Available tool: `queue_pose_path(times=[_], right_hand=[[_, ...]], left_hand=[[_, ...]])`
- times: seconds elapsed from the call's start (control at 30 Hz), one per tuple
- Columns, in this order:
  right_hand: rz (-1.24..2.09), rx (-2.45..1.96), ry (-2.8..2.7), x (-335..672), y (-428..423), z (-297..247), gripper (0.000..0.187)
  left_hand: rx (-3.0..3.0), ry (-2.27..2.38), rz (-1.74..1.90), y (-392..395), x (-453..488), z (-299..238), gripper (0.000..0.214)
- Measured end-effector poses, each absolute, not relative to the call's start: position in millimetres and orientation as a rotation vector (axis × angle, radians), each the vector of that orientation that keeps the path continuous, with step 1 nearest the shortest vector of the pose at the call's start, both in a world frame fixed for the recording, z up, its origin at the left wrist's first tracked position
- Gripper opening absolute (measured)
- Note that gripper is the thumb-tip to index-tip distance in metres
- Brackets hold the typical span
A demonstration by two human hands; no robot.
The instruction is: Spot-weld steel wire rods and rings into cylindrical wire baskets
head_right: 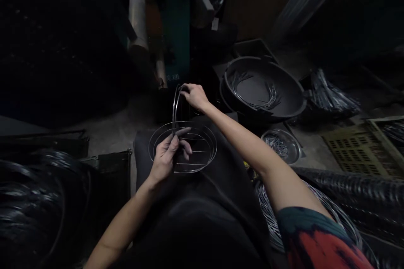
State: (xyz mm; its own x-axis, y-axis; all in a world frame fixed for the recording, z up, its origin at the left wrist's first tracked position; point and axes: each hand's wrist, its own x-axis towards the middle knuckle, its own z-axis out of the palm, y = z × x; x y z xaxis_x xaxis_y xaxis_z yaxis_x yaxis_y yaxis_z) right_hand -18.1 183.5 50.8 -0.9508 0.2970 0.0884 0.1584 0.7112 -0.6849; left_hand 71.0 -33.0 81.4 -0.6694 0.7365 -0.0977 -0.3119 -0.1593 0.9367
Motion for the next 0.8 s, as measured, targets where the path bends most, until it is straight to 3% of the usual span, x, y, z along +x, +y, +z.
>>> queue_pose_path(times=[0.17,0.33,0.4,0.47,0.6,0.73,0.8], right_hand=[[0.793,-0.455,-2.872,-39,189,49,0.034],[0.843,-0.405,-2.856,-6,210,59,0.074],[0.942,-0.442,-2.763,27,203,65,0.063],[1.269,-0.338,-2.770,60,182,68,0.041],[1.927,-0.154,-2.730,91,123,60,0.038],[2.125,-0.297,-2.495,74,109,52,0.027],[2.125,-0.407,-2.402,60,124,55,0.030]], left_hand=[[0.529,1.499,1.898,-15,34,80,0.048],[0.701,1.737,1.547,-29,-3,88,0.045],[0.733,1.727,1.514,-28,-16,87,0.044],[0.804,1.770,1.506,-20,-29,85,0.040],[0.976,1.911,1.440,-6,-44,82,0.036],[1.089,2.152,1.355,-39,-27,67,0.042],[1.246,2.253,1.201,-70,-9,46,0.061]])
